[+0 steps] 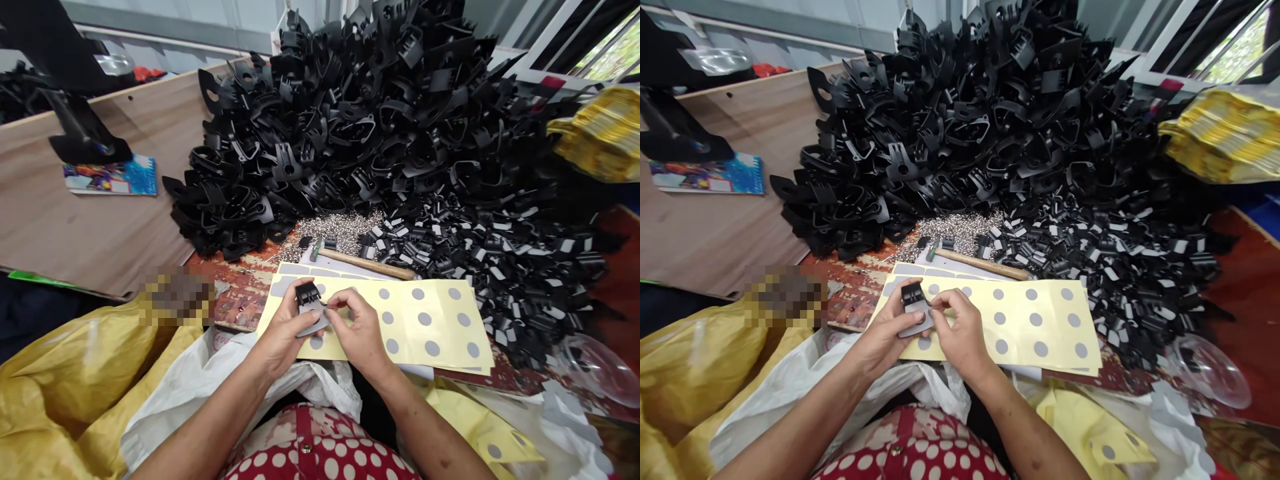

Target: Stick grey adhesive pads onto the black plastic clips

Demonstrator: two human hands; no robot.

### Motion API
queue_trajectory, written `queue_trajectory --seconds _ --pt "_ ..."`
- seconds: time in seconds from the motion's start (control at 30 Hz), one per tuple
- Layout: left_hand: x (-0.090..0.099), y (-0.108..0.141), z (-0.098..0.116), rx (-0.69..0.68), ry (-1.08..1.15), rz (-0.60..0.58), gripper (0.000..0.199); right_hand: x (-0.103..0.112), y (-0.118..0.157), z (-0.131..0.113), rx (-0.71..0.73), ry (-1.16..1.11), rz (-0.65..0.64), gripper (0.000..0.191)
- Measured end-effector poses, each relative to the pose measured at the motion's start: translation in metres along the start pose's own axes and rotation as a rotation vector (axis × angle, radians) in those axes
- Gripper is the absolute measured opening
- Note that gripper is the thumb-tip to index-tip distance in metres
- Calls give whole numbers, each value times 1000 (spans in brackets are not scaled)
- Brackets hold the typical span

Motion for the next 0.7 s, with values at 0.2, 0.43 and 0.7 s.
queue_trajectory --seconds 0.2,0.43,0.7 --pt "13 3 -10 -166 -229 232 49 -24 20 -14 260 401 -110 26" --pt "66 47 6 -384 -825 97 42 10 2 -16 199 676 -105 43" --pt "116 79 -31 -505 -1605 -145 58 -54 -90 -36 184 866 -461 11"
Point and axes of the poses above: each hand's wrist, its own y-axis away from the middle knuckle, its own x-axis out of the back of the hand, z = x × y, the point moved 6 cm from there along -y, towards the middle knuckle, and after that the axes turned 7 degrees about -y, right-handed, at the moved point
